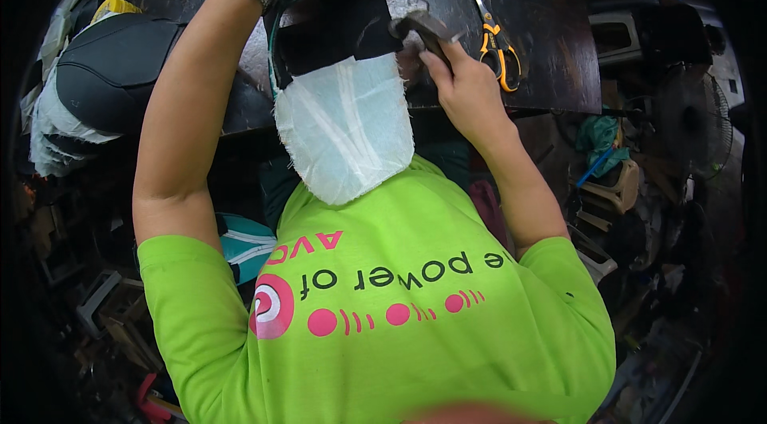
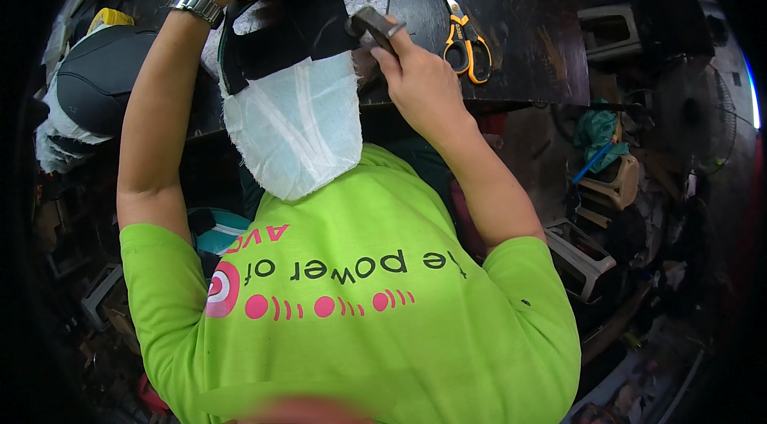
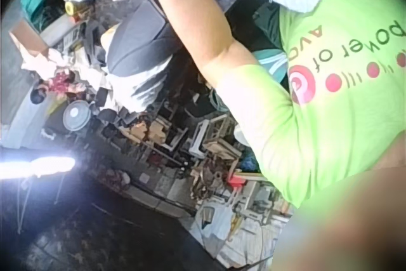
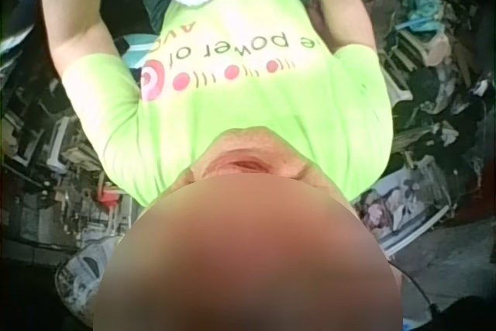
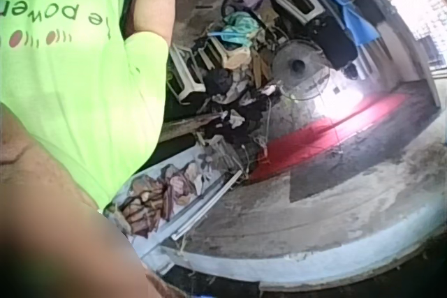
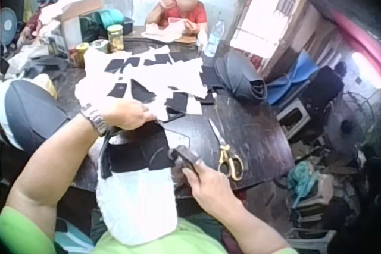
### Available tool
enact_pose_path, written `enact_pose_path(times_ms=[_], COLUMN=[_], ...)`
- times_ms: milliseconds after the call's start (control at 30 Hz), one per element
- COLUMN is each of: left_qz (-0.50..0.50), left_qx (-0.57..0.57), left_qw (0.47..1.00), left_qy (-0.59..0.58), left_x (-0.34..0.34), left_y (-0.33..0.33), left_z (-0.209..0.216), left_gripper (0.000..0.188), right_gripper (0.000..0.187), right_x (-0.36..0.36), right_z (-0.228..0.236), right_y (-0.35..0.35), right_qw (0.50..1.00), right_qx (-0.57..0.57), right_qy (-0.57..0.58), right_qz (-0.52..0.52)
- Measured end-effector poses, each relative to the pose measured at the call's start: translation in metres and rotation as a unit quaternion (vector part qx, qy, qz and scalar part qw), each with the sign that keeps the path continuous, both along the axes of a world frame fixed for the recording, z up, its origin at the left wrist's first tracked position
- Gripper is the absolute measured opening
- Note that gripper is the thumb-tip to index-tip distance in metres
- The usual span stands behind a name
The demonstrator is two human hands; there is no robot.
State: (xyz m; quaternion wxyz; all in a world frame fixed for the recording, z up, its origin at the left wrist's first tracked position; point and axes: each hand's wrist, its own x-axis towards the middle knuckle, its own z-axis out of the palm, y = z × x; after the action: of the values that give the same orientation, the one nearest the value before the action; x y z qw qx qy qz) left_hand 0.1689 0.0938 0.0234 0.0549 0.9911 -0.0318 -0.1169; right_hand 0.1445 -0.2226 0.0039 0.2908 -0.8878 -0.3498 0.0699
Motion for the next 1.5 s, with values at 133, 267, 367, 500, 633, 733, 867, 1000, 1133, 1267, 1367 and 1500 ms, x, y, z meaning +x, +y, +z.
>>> enact_pose_path(times_ms=[133,267,367,500,633,733,867,1000,1133,1267,1367,1500], left_qz=[-0.131,-0.142,-0.091,0.01,0.087,0.103,-0.014,0.137,0.11,0.143,0.101,0.011], left_qx=[0.062,0.04,0.019,-0.074,-0.186,-0.141,-0.098,-0.306,-0.338,-0.433,-0.426,-0.216], left_qw=[0.986,0.981,0.991,0.993,0.976,0.982,0.982,0.923,0.899,0.858,0.862,0.912], left_qy=[-0.079,-0.124,-0.101,-0.093,-0.065,-0.076,-0.158,-0.19,-0.254,-0.237,-0.258,-0.35], left_x=[-0.011,-0.019,-0.02,-0.023,-0.037,-0.041,-0.057,-0.076,-0.092,-0.097,-0.098,-0.101], left_y=[0.011,0.013,0.006,0.0,-0.004,-0.001,0.007,0.007,0.0,-0.001,0.002,-0.003], left_z=[0.001,0.0,-0.003,0.007,0.018,0.017,0.0,-0.014,-0.02,-0.028,-0.031,-0.027], left_gripper=[0.037,0.036,0.035,0.043,0.053,0.048,0.042,0.043,0.043,0.033,0.044,0.032], right_gripper=[0.035,0.032,0.03,0.037,0.033,0.035,0.034,0.029,0.033,0.033,0.033,0.036], right_x=[-0.013,-0.019,-0.017,-0.001,-0.001,-0.002,-0.005,-0.005,-0.018,-0.029,-0.029,-0.041], right_z=[0.036,0.052,0.037,0.027,0.033,0.037,0.035,0.036,0.034,0.022,0.014,0.01], right_y=[-0.022,0.003,0.033,0.053,0.066,0.071,0.076,0.083,0.083,0.086,0.077,0.047], right_qw=[0.997,0.949,0.986,0.995,0.996,0.993,0.994,0.993,0.986,0.987,0.988,0.993], right_qx=[0.042,0.307,0.157,-0.015,0.05,-0.066,-0.027,-0.01,0.081,-0.011,0.02,-0.016], right_qy=[0.06,0.012,0.018,-0.039,-0.049,-0.061,-0.041,-0.042,0.028,0.031,0.019,0.013], right_qz=[0.026,0.068,0.054,0.085,0.063,0.077,0.094,0.111,0.144,0.156,0.15,0.12])
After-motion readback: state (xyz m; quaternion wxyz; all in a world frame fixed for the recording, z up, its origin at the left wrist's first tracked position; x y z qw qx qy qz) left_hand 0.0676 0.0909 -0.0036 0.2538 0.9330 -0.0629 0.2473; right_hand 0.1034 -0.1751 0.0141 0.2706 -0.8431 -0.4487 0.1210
